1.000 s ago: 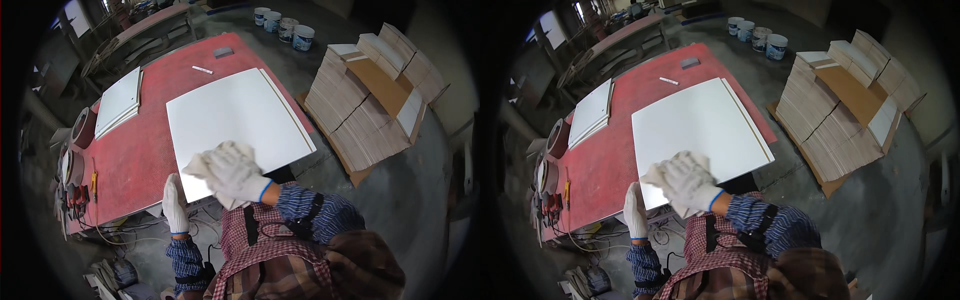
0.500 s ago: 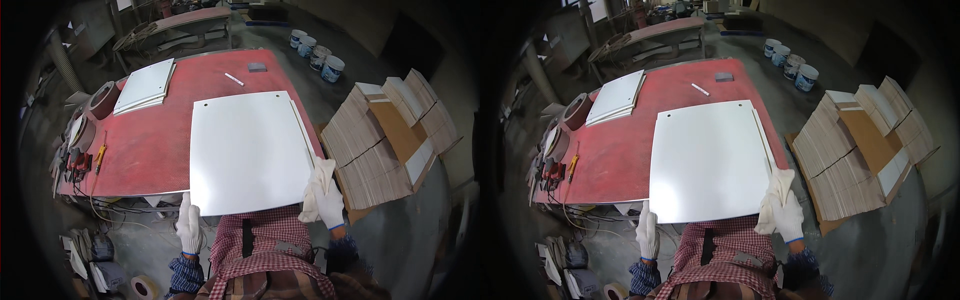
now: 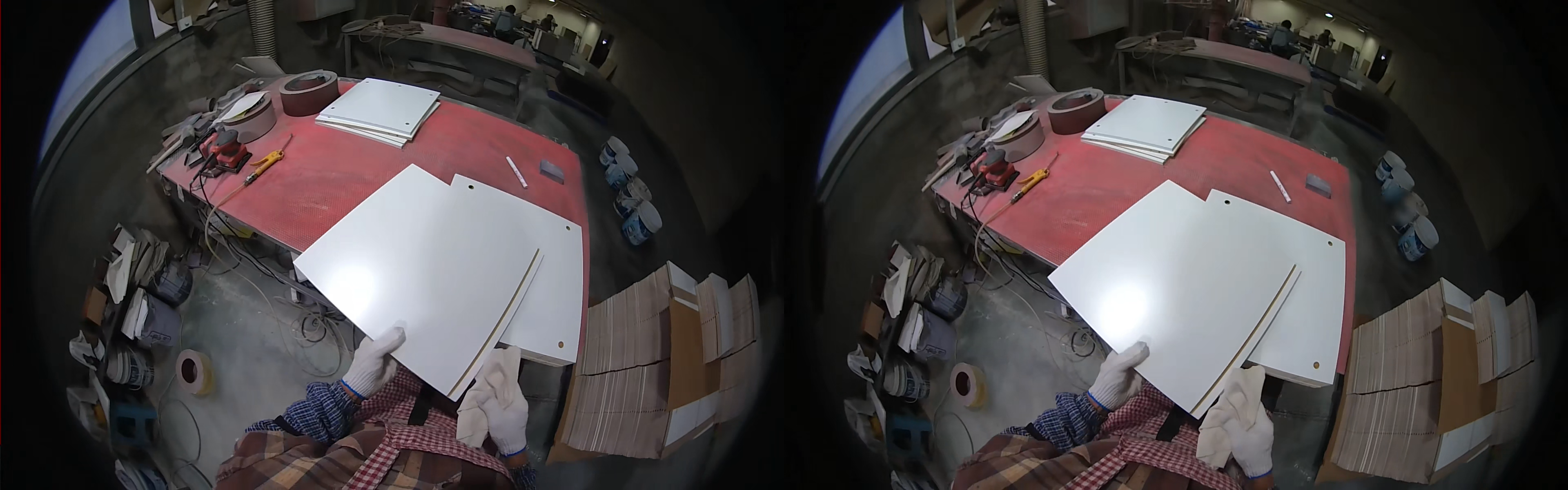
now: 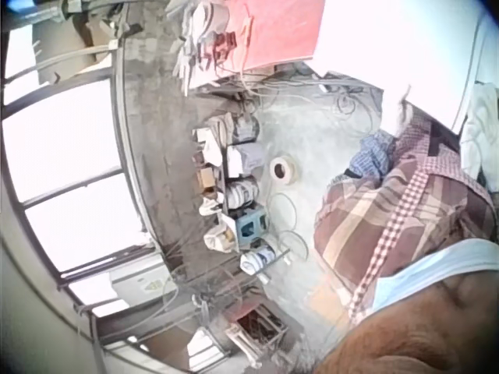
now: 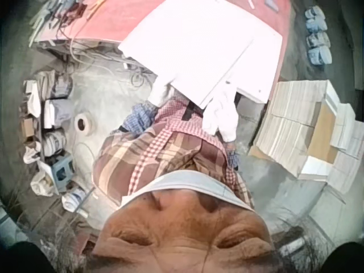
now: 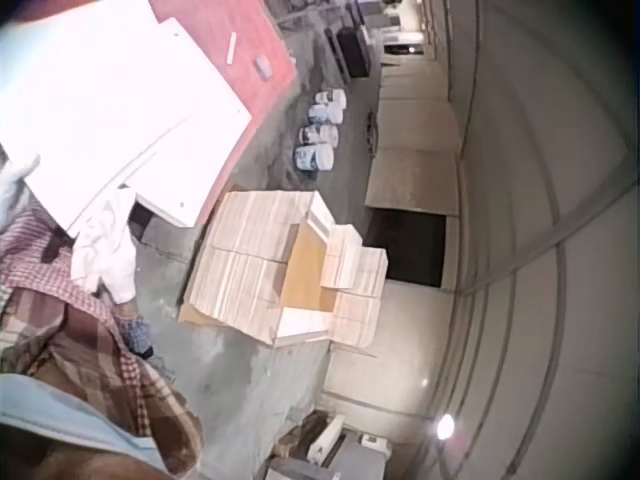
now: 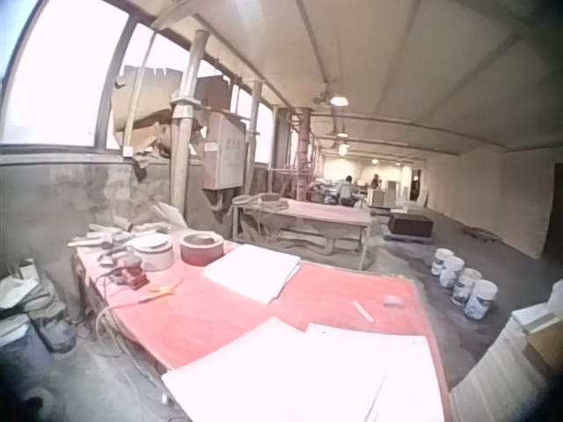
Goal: Cleaning and inspecting white manufactured furniture panels using a cloth.
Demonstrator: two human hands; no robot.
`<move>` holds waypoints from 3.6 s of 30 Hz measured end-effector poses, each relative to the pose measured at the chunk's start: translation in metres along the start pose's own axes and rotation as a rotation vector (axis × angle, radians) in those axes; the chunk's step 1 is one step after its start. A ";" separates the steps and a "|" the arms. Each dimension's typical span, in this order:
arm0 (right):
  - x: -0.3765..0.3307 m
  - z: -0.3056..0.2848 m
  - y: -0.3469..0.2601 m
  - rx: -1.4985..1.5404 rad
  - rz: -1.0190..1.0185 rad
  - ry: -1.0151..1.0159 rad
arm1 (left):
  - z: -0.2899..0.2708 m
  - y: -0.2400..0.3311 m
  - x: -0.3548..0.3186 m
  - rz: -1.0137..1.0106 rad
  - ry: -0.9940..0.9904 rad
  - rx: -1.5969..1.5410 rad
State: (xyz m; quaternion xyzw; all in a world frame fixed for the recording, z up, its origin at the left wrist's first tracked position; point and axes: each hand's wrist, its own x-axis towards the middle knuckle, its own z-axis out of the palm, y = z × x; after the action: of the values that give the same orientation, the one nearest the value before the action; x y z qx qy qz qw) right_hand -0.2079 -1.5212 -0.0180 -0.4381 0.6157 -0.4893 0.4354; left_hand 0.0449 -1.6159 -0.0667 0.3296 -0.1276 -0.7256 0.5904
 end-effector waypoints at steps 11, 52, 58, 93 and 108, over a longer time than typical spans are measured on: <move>0.015 -0.050 0.015 0.193 -0.097 0.278 | -0.052 0.101 -0.009 0.302 0.113 -0.089; 0.173 0.104 -0.041 -0.931 -0.848 -0.205 | -0.145 0.197 0.140 -0.113 0.386 1.062; 0.193 -0.085 0.000 -1.321 -0.517 0.342 | -0.103 0.163 0.084 0.034 0.278 1.099; 0.438 -0.037 -0.013 -1.427 -0.375 0.445 | 0.121 0.051 0.109 0.070 -0.026 1.456; 0.338 0.160 -0.067 -1.088 -0.795 -0.341 | 0.063 0.033 0.116 0.479 0.084 1.172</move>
State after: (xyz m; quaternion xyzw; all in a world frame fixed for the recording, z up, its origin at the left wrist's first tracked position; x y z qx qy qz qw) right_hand -0.1262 -1.8925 -0.0115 -0.8571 0.4893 -0.1579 0.0327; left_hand 0.0211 -1.7468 -0.0383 0.5886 -0.5505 -0.3697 0.4624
